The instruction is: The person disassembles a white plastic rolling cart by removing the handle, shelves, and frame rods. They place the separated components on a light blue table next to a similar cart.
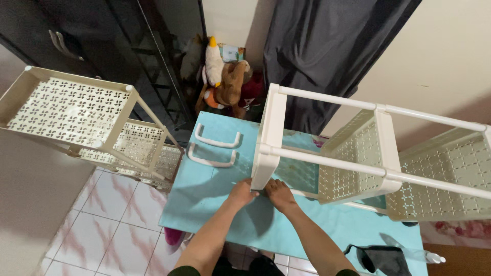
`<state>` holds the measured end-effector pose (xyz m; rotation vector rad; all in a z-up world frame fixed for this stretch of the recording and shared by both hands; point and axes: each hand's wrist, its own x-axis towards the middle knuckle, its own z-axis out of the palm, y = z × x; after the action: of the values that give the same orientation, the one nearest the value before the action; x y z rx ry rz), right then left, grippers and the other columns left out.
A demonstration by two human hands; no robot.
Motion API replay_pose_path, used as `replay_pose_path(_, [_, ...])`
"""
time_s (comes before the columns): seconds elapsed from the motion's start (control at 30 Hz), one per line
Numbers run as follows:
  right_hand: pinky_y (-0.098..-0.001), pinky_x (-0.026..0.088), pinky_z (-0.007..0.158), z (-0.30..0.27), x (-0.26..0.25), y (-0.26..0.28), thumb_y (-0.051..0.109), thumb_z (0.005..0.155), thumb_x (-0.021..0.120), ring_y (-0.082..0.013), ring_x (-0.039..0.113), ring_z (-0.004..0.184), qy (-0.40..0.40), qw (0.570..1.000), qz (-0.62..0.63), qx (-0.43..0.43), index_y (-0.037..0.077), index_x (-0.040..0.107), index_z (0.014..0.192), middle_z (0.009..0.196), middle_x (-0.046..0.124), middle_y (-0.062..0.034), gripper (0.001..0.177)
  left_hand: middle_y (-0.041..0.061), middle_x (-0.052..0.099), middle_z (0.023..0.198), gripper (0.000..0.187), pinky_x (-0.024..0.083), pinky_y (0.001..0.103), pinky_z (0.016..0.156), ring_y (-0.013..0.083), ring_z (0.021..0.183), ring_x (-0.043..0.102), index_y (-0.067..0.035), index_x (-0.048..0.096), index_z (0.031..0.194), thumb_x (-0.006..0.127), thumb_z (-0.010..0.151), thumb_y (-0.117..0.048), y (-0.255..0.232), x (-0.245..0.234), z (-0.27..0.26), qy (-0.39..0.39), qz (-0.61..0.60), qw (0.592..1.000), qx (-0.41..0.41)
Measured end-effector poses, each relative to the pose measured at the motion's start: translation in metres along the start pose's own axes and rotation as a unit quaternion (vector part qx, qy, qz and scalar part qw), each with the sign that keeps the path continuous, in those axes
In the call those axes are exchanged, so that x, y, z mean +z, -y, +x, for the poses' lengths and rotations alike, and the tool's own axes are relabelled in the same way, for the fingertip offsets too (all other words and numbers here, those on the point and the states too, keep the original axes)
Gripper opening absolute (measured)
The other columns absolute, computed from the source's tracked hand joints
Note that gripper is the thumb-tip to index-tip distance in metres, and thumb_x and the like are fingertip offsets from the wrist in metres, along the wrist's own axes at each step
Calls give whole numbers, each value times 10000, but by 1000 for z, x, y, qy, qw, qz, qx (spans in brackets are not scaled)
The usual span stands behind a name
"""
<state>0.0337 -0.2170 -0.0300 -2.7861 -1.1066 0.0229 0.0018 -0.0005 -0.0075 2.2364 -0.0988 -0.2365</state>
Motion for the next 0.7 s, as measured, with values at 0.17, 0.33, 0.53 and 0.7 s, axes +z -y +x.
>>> replay_pose_path(0.17, [-440,493,908,8,16,-5,120,874,587,-306,603,1058,15,999,-34,-6,75,610,1157,1152,628,-130,288,149,724,1164,385,543,463,908,381,1062,680,-118,696,1196,795,828,-169,18,17,11,-24,-5,1000,6])
replay_pose_path(0.33, [-430,468,974,7,16,-6,45,842,558,-306,570,1095,53,998,-6,23,133,606,1246,1193,627,-80,416,154,739,1109,311,554,456,904,369,1045,691,-131,710,1185,744,877,-150,25,24,5,-28,-30,999,-31])
replay_pose_path(0.53, [-428,447,995,7,17,-3,-29,765,598,-328,538,1080,19,997,64,38,130,606,1271,1234,611,-96,531,168,724,1110,287,544,477,883,392,1020,676,-117,696,1176,728,892,-150,25,25,5,-34,2,999,0])
replay_pose_path(0.7, [-438,431,986,7,9,3,-46,724,612,-328,532,1093,-13,997,78,21,116,608,1220,1212,607,-87,521,179,704,1160,251,538,472,896,402,1040,664,-65,695,1124,723,881,-121,28,25,6,-45,12,997,56])
